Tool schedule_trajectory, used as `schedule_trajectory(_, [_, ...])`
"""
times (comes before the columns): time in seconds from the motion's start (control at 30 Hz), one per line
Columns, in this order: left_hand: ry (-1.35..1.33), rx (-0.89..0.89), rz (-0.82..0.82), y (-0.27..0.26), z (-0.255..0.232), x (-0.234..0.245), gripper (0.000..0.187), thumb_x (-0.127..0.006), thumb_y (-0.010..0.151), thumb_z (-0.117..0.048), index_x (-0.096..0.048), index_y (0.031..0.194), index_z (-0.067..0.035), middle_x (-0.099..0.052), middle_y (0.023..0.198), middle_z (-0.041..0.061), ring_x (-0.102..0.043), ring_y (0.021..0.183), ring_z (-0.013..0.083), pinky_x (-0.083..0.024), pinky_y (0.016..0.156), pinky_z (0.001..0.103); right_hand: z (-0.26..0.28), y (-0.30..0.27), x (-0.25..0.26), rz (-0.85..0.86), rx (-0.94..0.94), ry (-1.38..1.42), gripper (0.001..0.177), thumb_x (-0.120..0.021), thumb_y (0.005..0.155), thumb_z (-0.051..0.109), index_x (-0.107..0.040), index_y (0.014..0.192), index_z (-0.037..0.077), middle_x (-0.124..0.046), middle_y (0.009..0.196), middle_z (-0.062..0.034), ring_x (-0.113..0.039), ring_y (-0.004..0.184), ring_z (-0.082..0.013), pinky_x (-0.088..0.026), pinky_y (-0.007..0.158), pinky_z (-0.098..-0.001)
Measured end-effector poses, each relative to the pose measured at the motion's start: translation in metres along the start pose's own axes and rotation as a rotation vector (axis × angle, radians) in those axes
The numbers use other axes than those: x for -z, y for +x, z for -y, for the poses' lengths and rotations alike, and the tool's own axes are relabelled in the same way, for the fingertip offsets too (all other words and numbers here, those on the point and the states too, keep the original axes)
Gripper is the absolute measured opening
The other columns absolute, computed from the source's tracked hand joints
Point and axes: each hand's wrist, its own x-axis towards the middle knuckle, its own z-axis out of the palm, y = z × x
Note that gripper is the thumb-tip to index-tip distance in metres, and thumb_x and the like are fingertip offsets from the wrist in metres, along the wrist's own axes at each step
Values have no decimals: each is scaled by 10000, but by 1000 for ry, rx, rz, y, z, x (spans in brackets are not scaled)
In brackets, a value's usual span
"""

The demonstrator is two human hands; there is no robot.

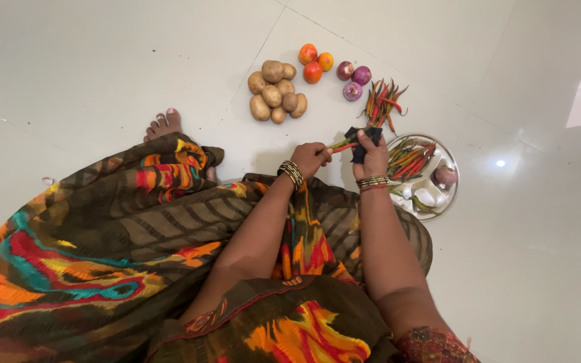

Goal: The person sits on the floor and peels potatoes and green chilies using a small knife. They handle each item one at a time, placing the peeled vegetables into a metal tray.

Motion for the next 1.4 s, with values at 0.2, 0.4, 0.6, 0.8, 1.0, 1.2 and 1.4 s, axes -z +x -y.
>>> schedule_trajectory(0.2, [3, 15, -13, 2, 3, 2, 355, -612, 977, -399, -777, 896, -96, -763, 758, 34, -732, 729, 153, -575, 723, 331, -15, -19, -18, 185, -116, -170, 507, -777, 860, -50, -576, 1324, -4, -694, 1048, -108, -681, 856, -195, -554, 698, -320])
schedule_trajectory(0.4, [180, -197, -239, 9, 16, -3, 505, -730, 845, -510, -742, 968, -21, -752, 889, 142, -708, 833, 262, -564, 746, 401, -12, -8, -11, 36, -57, -99, 519, -776, 823, -63, -578, 1299, -3, -702, 1029, -121, -696, 812, -203, -551, 669, -314])
schedule_trajectory(0.6, [636, 217, 765, 2, 41, -25, 1107, -372, 835, -916, -758, 1175, 64, -733, 1267, 269, -680, 1188, 362, -500, 1044, 440, -5, -1, 19, -86, 20, -25, 477, -786, 835, -79, -595, 1266, -9, -664, 968, -109, -653, 741, -210, -526, 595, -319])
schedule_trajectory(0.8, [628, 261, 903, -22, 44, -55, 1136, -161, 816, -912, -433, 1555, -94, -319, 1655, 176, -271, 1539, 342, -235, 1234, 458, 5, -26, 5, -158, -10, -71, 448, -772, 833, -81, -608, 1240, 9, -674, 976, -89, -656, 747, -199, -526, 588, -315])
schedule_trajectory(1.0, [472, 308, 873, -41, 54, -59, 1084, -148, 825, -870, -361, 1593, -135, -281, 1672, 128, -255, 1546, 300, -214, 1241, 428, 15, -37, -19, -58, -1, -13, 434, -775, 845, -92, -610, 1236, 2, -673, 983, -99, -657, 759, -199, -520, 595, -316])
schedule_trajectory(1.2, [687, 312, 771, -43, 60, -66, 1092, -103, 882, -877, -526, 1489, -73, -432, 1579, 199, -378, 1486, 340, -289, 1209, 483, -7, -32, -13, -16, 35, -64, 447, -789, 826, -92, -607, 1228, -22, -685, 997, -136, -676, 769, -214, -545, 626, -325])
schedule_trajectory(1.4, [751, 139, 643, -41, 49, -57, 953, -316, 939, -819, -806, 1069, -12, -740, 1106, 212, -694, 1086, 339, -514, 999, 467, -8, -21, -12, -56, -31, -134, 499, -788, 817, -74, -581, 1268, -21, -693, 1002, -132, -672, 774, -216, -537, 619, -318])
